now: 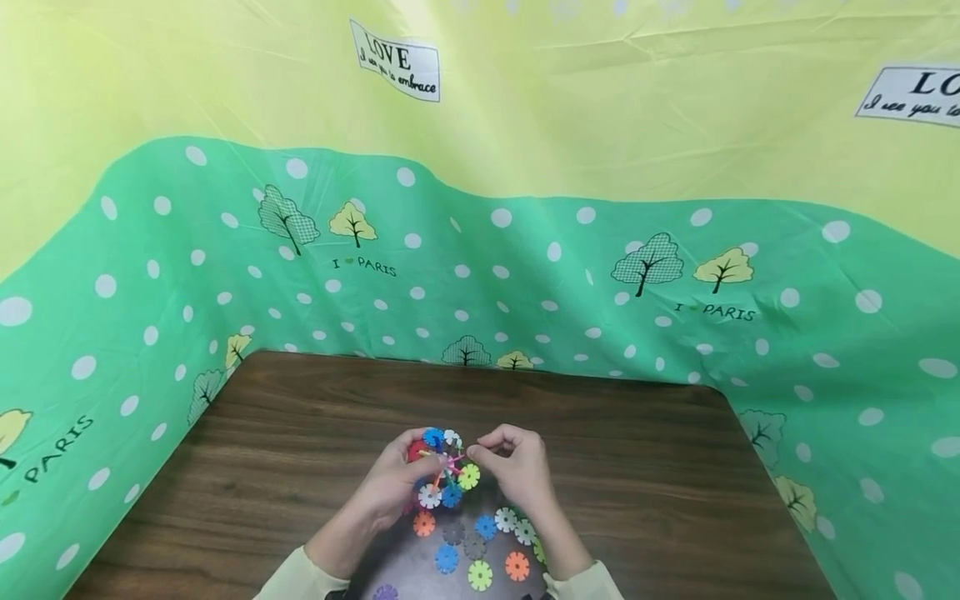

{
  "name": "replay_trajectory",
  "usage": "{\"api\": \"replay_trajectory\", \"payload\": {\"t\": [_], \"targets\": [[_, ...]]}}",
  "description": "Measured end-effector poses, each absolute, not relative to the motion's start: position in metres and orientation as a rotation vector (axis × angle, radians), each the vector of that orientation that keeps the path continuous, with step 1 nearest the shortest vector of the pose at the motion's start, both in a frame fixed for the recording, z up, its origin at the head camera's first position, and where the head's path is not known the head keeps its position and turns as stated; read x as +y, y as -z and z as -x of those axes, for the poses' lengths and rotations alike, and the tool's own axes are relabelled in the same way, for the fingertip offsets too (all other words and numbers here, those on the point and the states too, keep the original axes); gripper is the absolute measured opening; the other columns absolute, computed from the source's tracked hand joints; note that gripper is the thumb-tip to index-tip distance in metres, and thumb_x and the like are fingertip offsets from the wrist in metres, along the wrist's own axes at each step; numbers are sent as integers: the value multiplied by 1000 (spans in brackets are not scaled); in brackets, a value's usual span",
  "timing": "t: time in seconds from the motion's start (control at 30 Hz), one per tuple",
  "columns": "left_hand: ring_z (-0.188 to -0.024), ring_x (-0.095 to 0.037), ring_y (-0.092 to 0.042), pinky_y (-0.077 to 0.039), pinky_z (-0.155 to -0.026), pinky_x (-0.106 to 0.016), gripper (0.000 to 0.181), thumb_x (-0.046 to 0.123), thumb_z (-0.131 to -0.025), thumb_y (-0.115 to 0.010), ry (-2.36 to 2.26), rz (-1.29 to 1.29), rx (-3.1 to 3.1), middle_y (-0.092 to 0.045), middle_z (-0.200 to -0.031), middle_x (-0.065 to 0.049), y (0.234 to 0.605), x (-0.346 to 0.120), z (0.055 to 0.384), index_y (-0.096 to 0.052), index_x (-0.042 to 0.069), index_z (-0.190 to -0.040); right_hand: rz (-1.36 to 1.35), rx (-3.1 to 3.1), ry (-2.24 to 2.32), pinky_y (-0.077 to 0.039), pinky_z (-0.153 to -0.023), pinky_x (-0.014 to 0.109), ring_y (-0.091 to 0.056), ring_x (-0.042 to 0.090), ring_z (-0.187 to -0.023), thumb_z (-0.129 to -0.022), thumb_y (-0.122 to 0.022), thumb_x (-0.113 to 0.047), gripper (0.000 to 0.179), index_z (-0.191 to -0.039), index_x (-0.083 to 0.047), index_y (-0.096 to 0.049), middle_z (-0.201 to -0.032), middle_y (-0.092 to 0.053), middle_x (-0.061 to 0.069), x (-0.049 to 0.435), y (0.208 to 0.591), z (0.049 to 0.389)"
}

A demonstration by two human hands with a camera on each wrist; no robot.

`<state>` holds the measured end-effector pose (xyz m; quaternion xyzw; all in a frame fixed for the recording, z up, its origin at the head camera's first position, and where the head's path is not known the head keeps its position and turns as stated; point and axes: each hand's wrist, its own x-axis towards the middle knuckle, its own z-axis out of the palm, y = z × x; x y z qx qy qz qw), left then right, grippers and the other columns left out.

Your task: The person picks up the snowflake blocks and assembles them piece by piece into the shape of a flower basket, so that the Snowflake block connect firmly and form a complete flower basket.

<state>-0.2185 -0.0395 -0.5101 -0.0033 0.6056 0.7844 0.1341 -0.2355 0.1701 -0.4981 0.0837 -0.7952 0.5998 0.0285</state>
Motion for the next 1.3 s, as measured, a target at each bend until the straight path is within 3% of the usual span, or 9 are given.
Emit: {"api": "replay_trajectory", "payload": {"t": [0.4, 0.6, 0.73, 0.83, 0.97, 1.07, 1.3], "targets": [[-95, -19, -68, -60, -82, -33, 63, 13, -95, -72, -2273, 54, 1738, -66, -119, -17, 509, -39, 220, -37, -4, -145, -256, -2452, -1844, -54, -58, 27, -67, 15, -67, -83, -87, -16, 13, -83, -10, -76, -79, -75, 6, 169, 496, 234], [-100, -22, -65, -61, -78, -38, 73, 34, -97, -71, -2288, 208, 1638, -54, -131, -19, 507, -39, 220, -31, 0, -148, -201, -2398, -1934, -56, -68, 26, -70, 14, -75, -88, -82, -16, 17, -101, -7, -75, -82, -76, 10, 170, 497, 234], [-107, -23, -68, -62, -87, -43, 70, 38, -101, -63, -2343, 218, 1490, -46, -142, -22, 504, -46, 220, -29, 0, -149, -169, -2379, -1946, -57, -73, 25, -70, 15, -79, -91, -80, -17, 19, -107, -8, -77, -85, -76, 10, 171, 495, 233], [-112, -22, -67, -59, -96, -42, 67, 38, -104, -58, -2395, 203, 1364, -47, -144, -19, 504, -50, 220, -26, 2, -150, -130, -2360, -1961, -57, -70, 27, -71, 19, -78, -91, -79, -17, 15, -103, -8, -78, -86, -77, 11, 171, 494, 233], [-115, -20, -67, -56, -100, -39, 58, 39, -104, -57, -2468, 187, 1270, -61, -132, -11, 504, -48, 220, -39, 2, -145, -62, -2324, -1985, -48, -57, 25, -70, 28, -73, -91, -80, -17, 18, -103, -4, -77, -86, -77, 15, 170, 493, 233], [-115, -17, -64, -54, -100, -38, 56, 33, -103, -59, -2488, 135, 1309, -64, -129, -6, 504, -44, 220, -42, 1, -145, -16, -2289, -2012, -42, -51, 25, -70, 32, -70, -90, -80, -15, 18, -101, -2, -76, -84, -77, 17, 168, 492, 233], [-107, -19, -67, -58, -92, -39, 67, 24, -98, -70, -2427, 125, 1536, -63, -129, -11, 510, -36, 219, -35, 6, -152, -93, -2337, -2023, -55, -64, 27, -73, 32, -77, -89, -81, -18, 26, -106, 1, -74, -85, -77, 13, 168, 490, 231]]}}
